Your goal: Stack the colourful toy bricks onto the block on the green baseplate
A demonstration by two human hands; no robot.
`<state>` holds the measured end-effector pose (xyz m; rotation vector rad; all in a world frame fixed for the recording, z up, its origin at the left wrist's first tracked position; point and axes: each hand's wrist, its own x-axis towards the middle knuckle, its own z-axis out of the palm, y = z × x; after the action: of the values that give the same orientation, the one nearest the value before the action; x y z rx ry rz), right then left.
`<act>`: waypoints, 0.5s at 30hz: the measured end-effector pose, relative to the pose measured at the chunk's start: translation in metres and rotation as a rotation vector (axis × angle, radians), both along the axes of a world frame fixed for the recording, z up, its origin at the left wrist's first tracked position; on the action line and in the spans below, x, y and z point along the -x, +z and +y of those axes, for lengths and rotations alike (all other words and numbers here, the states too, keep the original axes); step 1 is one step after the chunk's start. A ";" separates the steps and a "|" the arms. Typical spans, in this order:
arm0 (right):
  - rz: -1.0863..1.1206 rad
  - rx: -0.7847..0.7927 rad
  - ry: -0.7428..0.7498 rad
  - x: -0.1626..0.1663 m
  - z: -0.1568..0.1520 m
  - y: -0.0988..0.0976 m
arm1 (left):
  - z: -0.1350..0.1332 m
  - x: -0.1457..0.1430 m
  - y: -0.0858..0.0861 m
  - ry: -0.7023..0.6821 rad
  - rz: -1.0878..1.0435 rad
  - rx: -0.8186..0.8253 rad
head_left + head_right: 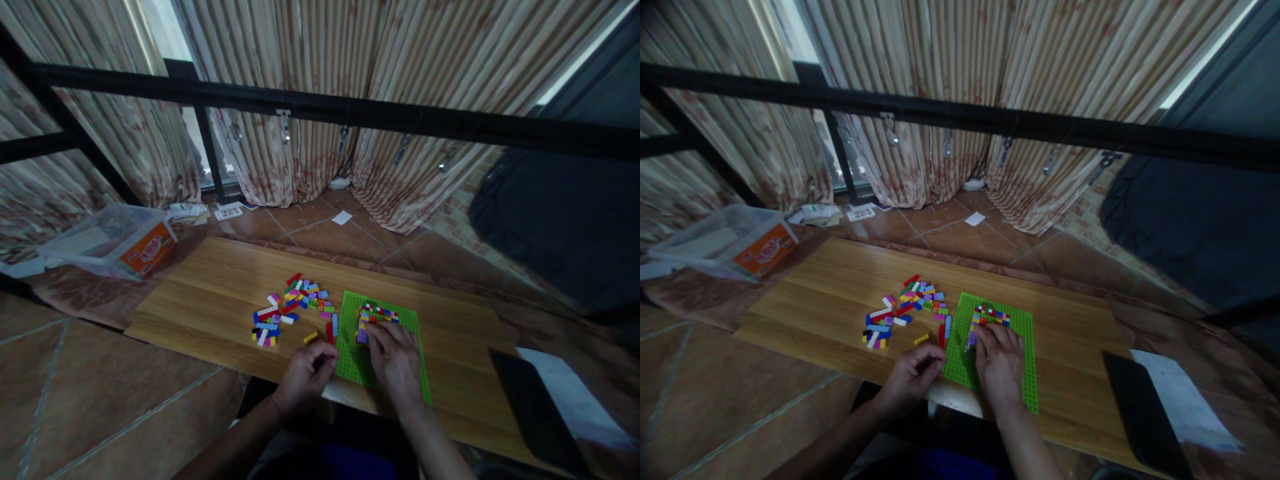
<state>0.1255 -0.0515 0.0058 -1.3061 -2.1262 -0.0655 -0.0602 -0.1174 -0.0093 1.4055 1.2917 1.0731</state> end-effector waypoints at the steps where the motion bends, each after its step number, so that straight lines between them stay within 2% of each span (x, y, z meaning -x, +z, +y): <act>1: -0.011 -0.008 -0.001 0.000 -0.001 0.000 | 0.000 0.000 0.000 0.000 0.001 -0.003; 10: -0.131 0.004 0.042 0.000 -0.003 0.002 | 0.000 -0.002 -0.002 -0.012 0.013 -0.010; 15: -0.137 0.011 0.041 -0.003 -0.001 0.004 | 0.002 -0.004 -0.001 0.051 0.000 -0.023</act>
<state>0.1284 -0.0525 0.0094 -1.2963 -2.2706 -0.1300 -0.0558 -0.1154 -0.0106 1.3962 1.3257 1.1258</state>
